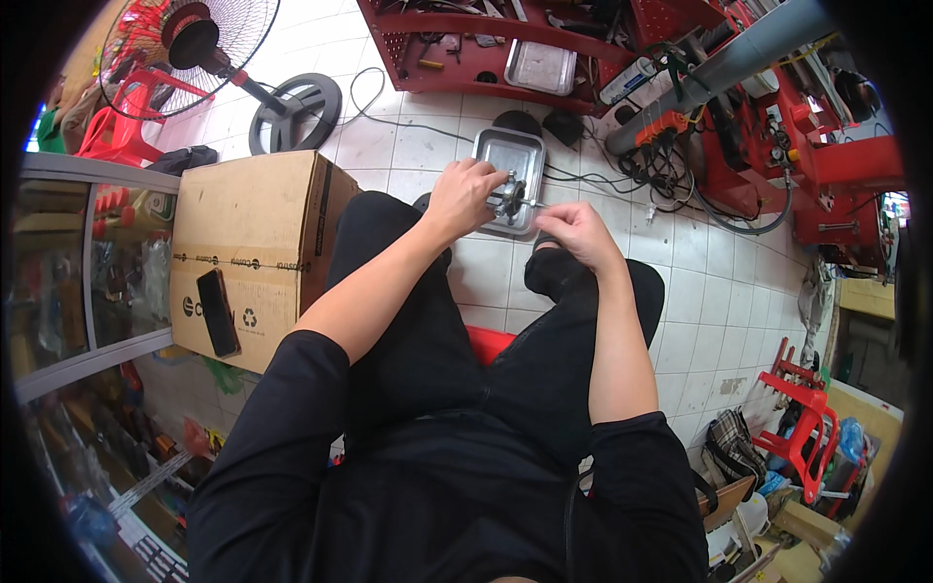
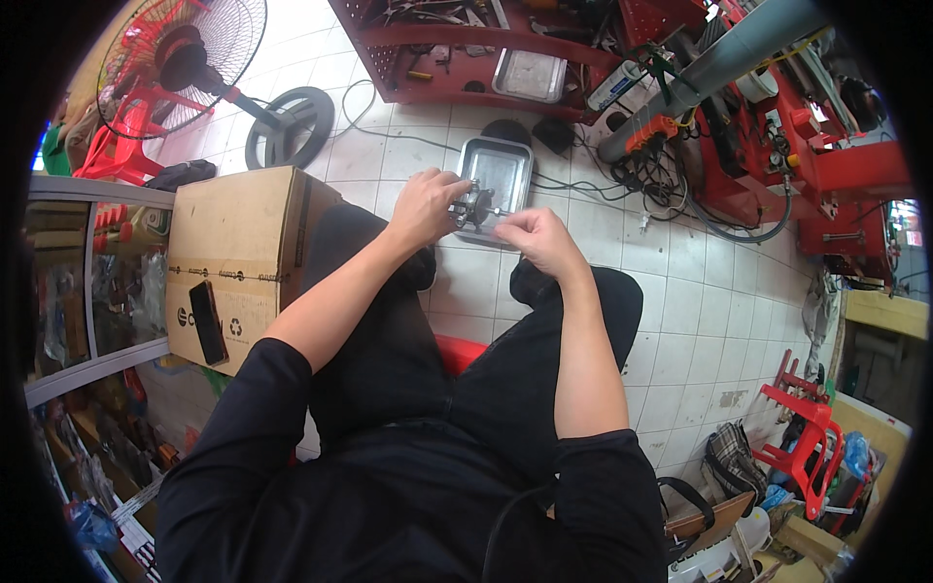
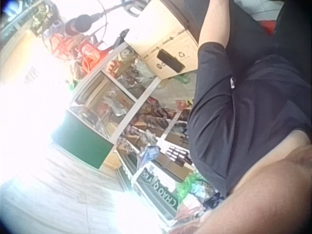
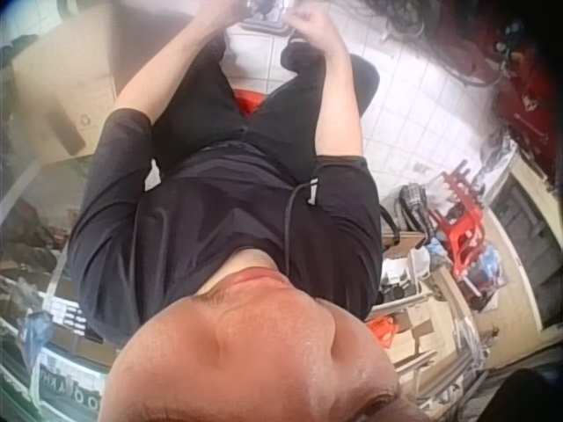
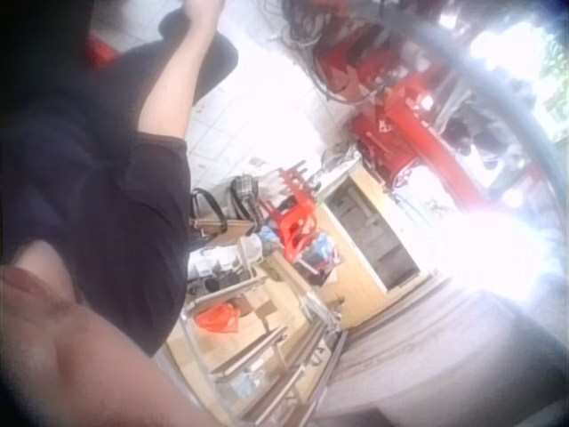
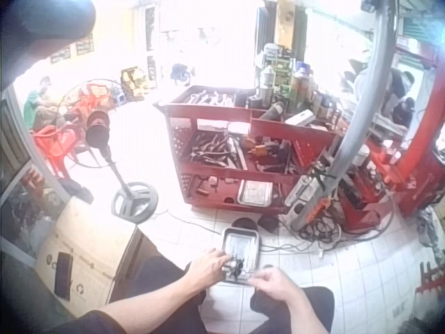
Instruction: The person sits on a low stool and works on a metallic mechanical component, likely a brake caliper, resting on their lap. They use a small tool to manipulate internal parts, rotate the component to access different sides, and place small pieces into a metal tray.
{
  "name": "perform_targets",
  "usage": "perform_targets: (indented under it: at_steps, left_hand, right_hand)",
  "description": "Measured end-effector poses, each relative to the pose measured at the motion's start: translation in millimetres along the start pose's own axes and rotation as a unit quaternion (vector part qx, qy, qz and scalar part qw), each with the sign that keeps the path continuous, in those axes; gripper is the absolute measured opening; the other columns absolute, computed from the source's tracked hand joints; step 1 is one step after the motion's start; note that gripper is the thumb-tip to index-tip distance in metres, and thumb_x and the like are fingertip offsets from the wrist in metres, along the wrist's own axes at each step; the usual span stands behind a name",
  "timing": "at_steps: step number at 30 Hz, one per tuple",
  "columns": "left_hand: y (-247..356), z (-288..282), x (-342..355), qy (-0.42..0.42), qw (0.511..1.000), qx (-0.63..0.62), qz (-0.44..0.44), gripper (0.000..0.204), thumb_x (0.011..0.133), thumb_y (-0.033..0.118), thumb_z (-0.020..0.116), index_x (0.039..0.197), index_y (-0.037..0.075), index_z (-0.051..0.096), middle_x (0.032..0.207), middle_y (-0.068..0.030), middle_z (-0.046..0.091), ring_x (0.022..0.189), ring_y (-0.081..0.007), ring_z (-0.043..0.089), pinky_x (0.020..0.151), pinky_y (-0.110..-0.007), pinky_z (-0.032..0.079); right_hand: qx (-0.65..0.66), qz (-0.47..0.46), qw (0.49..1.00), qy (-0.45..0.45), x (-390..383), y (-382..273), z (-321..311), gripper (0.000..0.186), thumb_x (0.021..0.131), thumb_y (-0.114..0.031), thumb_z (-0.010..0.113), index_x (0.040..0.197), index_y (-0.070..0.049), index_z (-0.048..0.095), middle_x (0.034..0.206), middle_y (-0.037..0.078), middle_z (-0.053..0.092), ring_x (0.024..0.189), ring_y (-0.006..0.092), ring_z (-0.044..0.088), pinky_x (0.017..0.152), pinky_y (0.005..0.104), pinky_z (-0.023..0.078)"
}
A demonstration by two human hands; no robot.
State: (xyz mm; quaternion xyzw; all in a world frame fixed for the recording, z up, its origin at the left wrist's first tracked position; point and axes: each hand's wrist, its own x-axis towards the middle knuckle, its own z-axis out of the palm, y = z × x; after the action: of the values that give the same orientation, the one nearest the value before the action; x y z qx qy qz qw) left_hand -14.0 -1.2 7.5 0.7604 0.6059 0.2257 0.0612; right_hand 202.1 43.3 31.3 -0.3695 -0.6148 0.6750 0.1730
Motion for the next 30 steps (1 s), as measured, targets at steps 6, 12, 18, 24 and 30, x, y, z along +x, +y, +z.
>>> perform_targets:
  at_steps: [6, 12, 18, 24, 30]
  left_hand:
    - [-1, 0, 1, -0.002, 1.0, -0.005, -0.008, 0.051, 0.052, 0.01, 0.074, 0.102, 0.011, 0.063, 0.09, -0.0052, 0.062, 0.087, -0.0255, 0.058, 0.074, -0.037, 0.045]
    - [-2, 1, 1, 0.0, 1.0, -0.012, -0.012, 0.052, 0.052, 0.01, 0.074, 0.102, 0.012, 0.063, 0.091, -0.0055, 0.062, 0.086, -0.0258, 0.057, 0.074, -0.037, 0.044]
    - [1, -3, 3, 0.025, 1.0, -0.016, -0.005, 0.042, 0.055, 0.009, 0.072, 0.096, 0.009, 0.065, 0.083, -0.0067, 0.061, 0.08, -0.0273, 0.056, 0.072, -0.038, 0.045]
    - [-2, -2, 2, 0.021, 1.0, -0.021, -0.005, 0.042, 0.058, 0.013, 0.073, 0.098, 0.01, 0.064, 0.083, -0.0066, 0.06, 0.079, -0.0278, 0.055, 0.071, -0.038, 0.044]
    - [1, -4, -1, -0.012, 1.0, -0.005, -0.018, 0.053, 0.052, 0.01, 0.073, 0.104, 0.011, 0.064, 0.093, -0.0058, 0.063, 0.087, -0.0251, 0.057, 0.076, -0.037, 0.044]
  right_hand:
    - [-0.026, 0.038, 0.999, 0.014, -3, -9, -2, 0.018, 0.085, -0.013, 0.063, 0.096, 0.0, 0.067, 0.068, -0.003, 0.059, 0.06, 0.0021, 0.049, 0.054, 0.0187, 0.038]
    - [-0.126, 0.035, 0.991, 0.038, -5, -17, -2, 0.027, 0.084, -0.013, 0.064, 0.108, 0.0, 0.064, 0.064, -0.005, 0.056, 0.054, 0.0016, 0.045, 0.05, 0.0191, 0.036]
    - [-0.025, 0.011, 0.999, 0.025, -3, -7, -4, 0.019, 0.083, -0.019, 0.065, 0.083, -0.001, 0.071, 0.062, -0.002, 0.058, 0.05, 0.0025, 0.041, 0.048, 0.0228, 0.035]
    - [-0.005, 0.007, 0.999, 0.039, -6, -10, 2, 0.045, 0.082, -0.018, 0.066, 0.123, -0.003, 0.056, 0.054, -0.009, 0.038, 0.05, 0.0035, 0.035, 0.048, 0.0232, 0.031]
    - [-0.044, 0.019, 0.999, 0.011, -3, -1, -3, 0.033, 0.081, -0.015, 0.067, 0.111, -0.002, 0.063, 0.055, -0.008, 0.042, 0.049, 0.003, 0.034, 0.046, 0.0222, 0.029]
